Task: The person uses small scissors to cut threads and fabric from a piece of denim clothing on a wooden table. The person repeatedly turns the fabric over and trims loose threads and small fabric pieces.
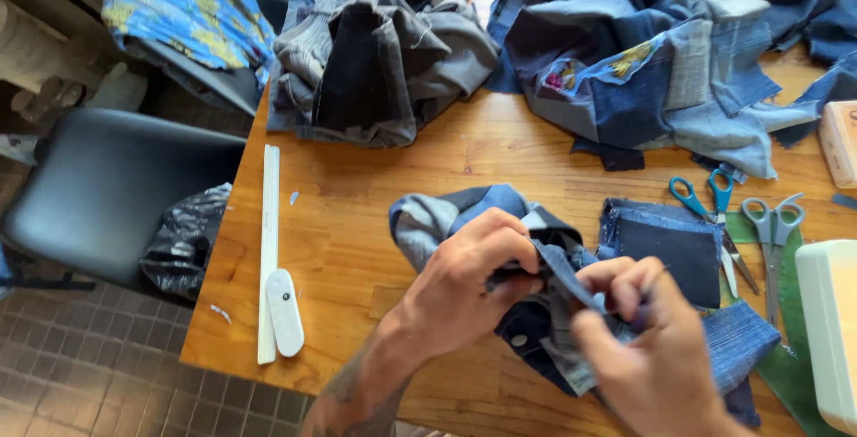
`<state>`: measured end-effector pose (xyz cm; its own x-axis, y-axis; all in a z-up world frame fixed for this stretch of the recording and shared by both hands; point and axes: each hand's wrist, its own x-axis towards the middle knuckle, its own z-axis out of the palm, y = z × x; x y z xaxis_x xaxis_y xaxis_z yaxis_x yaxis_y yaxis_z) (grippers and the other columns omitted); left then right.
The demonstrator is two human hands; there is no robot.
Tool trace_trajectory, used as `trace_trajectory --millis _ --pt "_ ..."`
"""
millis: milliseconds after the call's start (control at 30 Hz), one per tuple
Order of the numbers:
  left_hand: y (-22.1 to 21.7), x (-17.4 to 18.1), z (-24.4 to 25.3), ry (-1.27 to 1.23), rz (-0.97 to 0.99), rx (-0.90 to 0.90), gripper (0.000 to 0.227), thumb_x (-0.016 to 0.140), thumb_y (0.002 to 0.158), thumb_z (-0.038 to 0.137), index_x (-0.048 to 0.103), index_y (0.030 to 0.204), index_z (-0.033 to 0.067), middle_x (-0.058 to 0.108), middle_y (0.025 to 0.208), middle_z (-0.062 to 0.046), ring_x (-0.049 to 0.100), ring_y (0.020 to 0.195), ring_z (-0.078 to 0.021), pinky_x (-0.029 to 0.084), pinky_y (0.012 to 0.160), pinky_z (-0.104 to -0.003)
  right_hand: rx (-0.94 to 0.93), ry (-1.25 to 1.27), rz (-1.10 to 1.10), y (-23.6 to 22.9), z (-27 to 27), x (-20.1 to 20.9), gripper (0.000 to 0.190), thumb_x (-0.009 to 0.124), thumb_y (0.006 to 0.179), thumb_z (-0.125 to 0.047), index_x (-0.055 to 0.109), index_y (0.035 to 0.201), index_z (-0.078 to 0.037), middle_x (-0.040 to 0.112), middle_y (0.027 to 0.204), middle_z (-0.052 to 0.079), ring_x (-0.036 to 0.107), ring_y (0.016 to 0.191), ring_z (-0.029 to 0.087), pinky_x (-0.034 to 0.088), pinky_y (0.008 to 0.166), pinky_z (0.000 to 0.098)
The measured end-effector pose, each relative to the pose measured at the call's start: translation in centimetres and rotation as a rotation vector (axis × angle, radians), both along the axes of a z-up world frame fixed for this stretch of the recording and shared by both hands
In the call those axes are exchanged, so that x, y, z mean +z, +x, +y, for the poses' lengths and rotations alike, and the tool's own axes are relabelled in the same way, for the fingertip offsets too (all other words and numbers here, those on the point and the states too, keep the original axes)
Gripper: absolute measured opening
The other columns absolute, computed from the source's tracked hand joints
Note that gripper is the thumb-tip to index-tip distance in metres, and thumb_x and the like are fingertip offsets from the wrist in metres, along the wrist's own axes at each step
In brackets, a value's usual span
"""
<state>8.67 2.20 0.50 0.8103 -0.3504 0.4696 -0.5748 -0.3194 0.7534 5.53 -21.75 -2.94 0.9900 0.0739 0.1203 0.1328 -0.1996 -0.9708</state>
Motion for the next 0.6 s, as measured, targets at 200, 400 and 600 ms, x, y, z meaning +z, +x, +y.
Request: trace_trajectory --millis 200,400,600 --pt "0.4 -0.2 1.4 -0.173 0.481 -0.05 0.04 0.099 0.09 0.002 0.075 0.12 0.0138 0.073 0.11 0.003 0.067 0.095 -0.008 0.057 0.088 -0.024 0.042 0.26 0.198 4.8 -4.5 2.3 0.043 0.069 0.102 0.008 0.033 0.099 -0.015 0.083 0.111 0.019 0.069 0.096 0.022 0.05 0.095 0.0332" --pt "0.7 0.1 1.8 -0.376 0.644 -0.15 0.027 0.093 0.099 0.011 0.076 0.119 0.0119 0.074 0.113 0.002 0.069 0.108 -0.0068 0.057 0.099 -0.021 0.283 0.899 0.497 7.0 -3.8 0.7 0.036 0.072 0.098 0.005 0.045 0.104 -0.018 0.062 0.097 0.01 0.059 0.078 0.023 0.045 0.066 0.0341" --pt "1.1 1.7 1.9 -0.605 0.741 -0.34 0.009 0.077 0.116 0.017 0.07 0.116 0.0124 0.066 0.111 0.002 0.061 0.1 -0.0063 0.051 0.087 -0.02 0.262 0.676 0.235 7.8 -3.6 -1.9 0.034 0.071 0.102 -0.001 0.041 0.104 -0.017 0.071 0.099 0.018 0.064 0.088 0.023 0.048 0.077 0.0316"
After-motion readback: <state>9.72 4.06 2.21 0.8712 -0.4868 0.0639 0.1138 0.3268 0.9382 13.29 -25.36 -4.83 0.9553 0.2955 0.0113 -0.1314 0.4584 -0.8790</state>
